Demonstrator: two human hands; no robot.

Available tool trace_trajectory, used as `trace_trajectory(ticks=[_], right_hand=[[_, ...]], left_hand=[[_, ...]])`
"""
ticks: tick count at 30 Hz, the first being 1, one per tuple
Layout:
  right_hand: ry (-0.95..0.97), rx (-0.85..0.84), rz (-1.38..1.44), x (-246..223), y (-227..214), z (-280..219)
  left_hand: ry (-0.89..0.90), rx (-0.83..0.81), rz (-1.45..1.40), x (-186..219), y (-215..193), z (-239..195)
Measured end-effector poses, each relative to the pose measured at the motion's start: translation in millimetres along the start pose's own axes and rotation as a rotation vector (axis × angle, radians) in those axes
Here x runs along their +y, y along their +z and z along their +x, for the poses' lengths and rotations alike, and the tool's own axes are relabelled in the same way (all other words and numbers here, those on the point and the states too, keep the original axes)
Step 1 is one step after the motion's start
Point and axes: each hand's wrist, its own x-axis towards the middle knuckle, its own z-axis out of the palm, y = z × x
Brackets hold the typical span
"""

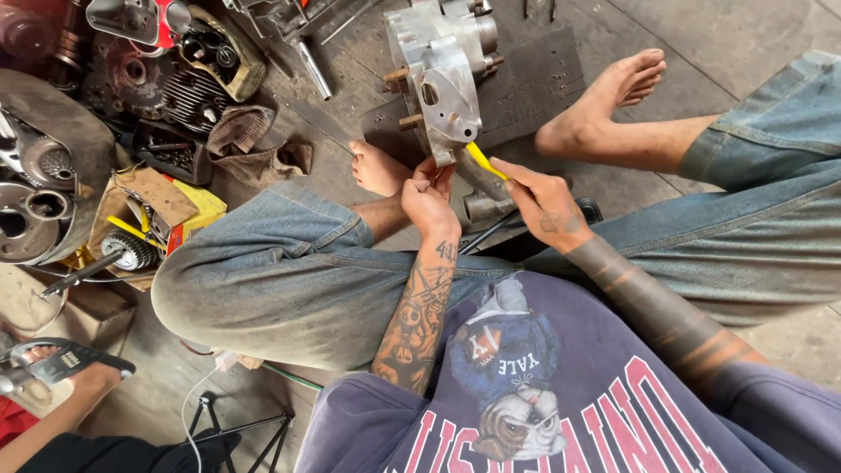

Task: Cleaning a motorcycle engine casing using a small brush to remove dirt or debris.

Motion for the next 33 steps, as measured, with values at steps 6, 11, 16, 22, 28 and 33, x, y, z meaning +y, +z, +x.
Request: trace_trajectory(ticks=[6,11,16,22,28,33], right_hand=[[0.147,-0.126,-0.347,-4.9,-26.9,7.8],[0.325,0.097,-0.085,37.6,-35.3,11.4],[0.311,0.149,-0.062,36.5,-28.8,29.4],[0.421,0.31,0.087,73.7,-21.8,72.7],[0.575,0.358,-0.013,108.9,-3.5,97.0],[0.528,0.163,-0.316,124.9,6.6,84.5]], left_hand=[[0.207,0.04,0.219,58.9,55.4,-52.6],[0.251,-0.102,0.504,62.8,73.8,-67.5],[0.296,-0.117,0.79,77.4,89.6,-75.5],[0.351,-0.071,0.996,77.7,100.2,-57.7],[0.215,-0.073,1.083,90.2,114.5,-74.4],[0.264,-0.157,1.02,82.0,95.3,-51.4]])
